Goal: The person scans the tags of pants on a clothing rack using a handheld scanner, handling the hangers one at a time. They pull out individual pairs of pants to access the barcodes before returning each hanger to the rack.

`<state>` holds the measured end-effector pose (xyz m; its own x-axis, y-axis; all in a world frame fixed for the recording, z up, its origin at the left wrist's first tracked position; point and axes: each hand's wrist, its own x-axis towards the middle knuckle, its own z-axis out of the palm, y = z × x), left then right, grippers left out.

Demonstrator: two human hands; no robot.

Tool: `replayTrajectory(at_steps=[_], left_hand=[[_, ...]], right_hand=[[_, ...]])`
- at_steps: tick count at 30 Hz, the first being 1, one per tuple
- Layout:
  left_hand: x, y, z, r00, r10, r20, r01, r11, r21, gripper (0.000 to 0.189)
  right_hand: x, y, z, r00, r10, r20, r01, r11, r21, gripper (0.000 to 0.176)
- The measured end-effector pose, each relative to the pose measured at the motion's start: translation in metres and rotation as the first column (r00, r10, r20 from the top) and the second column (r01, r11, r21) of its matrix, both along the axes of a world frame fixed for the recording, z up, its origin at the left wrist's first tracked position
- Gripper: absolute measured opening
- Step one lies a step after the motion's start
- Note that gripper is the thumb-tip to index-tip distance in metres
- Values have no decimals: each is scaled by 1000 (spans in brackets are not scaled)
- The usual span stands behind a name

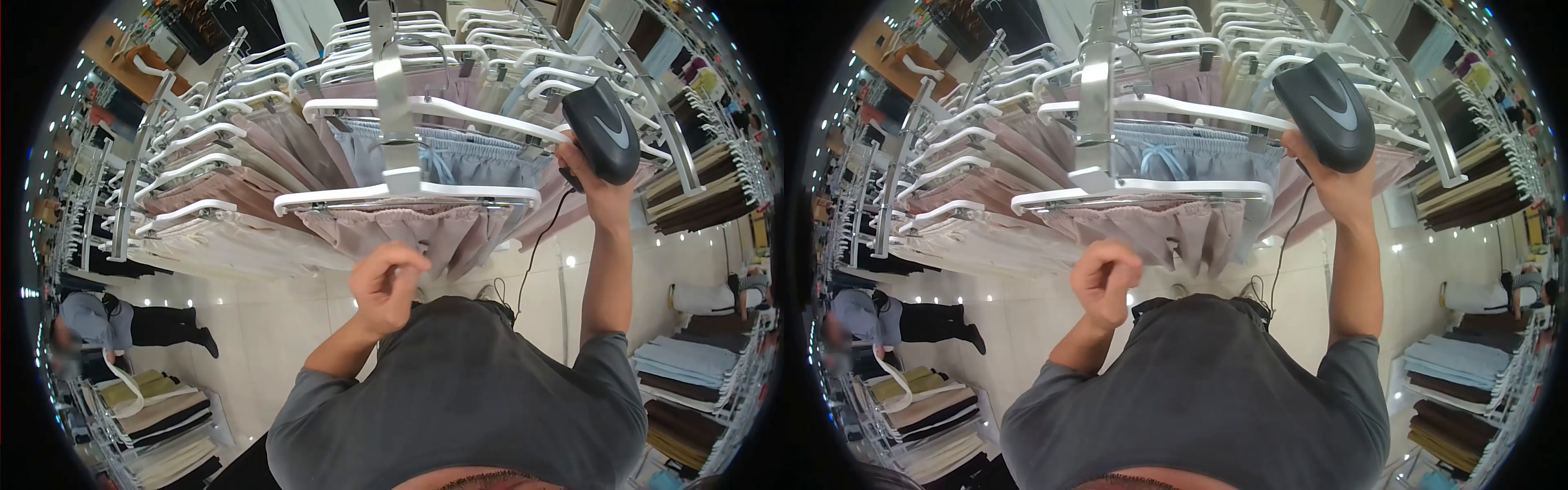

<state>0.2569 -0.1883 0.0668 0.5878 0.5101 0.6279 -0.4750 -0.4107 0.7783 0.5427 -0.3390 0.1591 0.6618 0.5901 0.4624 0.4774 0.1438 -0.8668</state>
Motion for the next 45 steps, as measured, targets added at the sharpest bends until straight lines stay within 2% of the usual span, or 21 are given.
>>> replayTrajectory(at_steps=[2, 3, 5, 6, 8, 11, 14, 18, 21, 23, 25, 27, 28, 30, 32, 36, 42, 45], left_hand=[[14, -20, 11, 967, -231, -108, 191, 937, -291, 27], [25, -27, 21, 968, -227, -106, 188, 938, -290, 27], [51, -35, 44, 887, -460, -42, 410, 826, -386, 52], [62, -40, 48, 885, -463, -45, 412, 826, -384, 52], [83, -50, 54, 831, -556, 11, 501, 740, -449, 72], [113, -66, 63, 771, -635, 49, 574, 661, -484, 76], [144, -85, 62, 746, -663, 63, 601, 629, -493, 74], [180, -107, 61, 712, -699, 71, 615, 571, -544, 69], [205, -124, 52, 735, -677, 51, 568, 572, -593, 44], [216, -135, 44, 719, -693, 50, 580, 559, -593, 41], [226, -148, 42, 706, -706, 51, 590, 548, -593, 41], [233, -163, 43, 675, -736, 50, 619, 529, -581, 41], [238, -169, 40, 664, -747, 36, 636, 539, -552, 42], [246, -182, 40, 660, -750, 47, 645, 534, -547, 43], [251, -192, 41, 661, -749, 56, 651, 535, -538, 44], [260, -204, 43, 649, -760, 36, 668, 547, -505, 47], [279, -210, 40, 664, -747, 36, 656, 558, -509, 47], [289, -208, 31, 693, -721, -1, 616, 593, -519, 49]], right_hand=[[4, -15, 2, 999, -34, 13, 33, 999, 19, 13], [6, -25, 1, 999, -30, 14, 30, 999, 20, 13], [11, -47, 0, 986, -131, 99, 133, 991, -13, 11], [18, -61, -2, 982, -148, 117, 153, 988, -36, 23], [21, -89, -2, 979, -180, 98, 184, 982, -33, 23], [30, -129, -8, 964, -225, 139, 230, 973, -17, 23], [37, -164, -7, 969, -212, 128, 219, 975, -46, 23], [47, -205, -20, 959, -273, 76, 279, 957, -80, 22], [63, -233, -24, 958, -258, 124, 272, 956, -113, 20], [73, -248, -23, 965, -258, 38, 260, 964, -56, 21], [83, -258, -18, 969, -235, 81, 239, 969, -58, 23], [89, -261, -16, 888, -415, 198, 418, 908, 31, 7], [94, -263, -20, 879, -448, 164, 440, 894, 83, 9], [109, -275, -22, 876, -444, 189, 440, 896, 67, 10], [120, -287, -25, 883, -443, 155, 446, 895, 16, 19], [141, -294, -26, 867, -447, 222, 450, 892, 40, 18], [173, -291, -40, 903, -417, 99, 415, 909, 41, 19], [190, -281, -54, 875, -444, 191, 435, 896, 89, 17]])
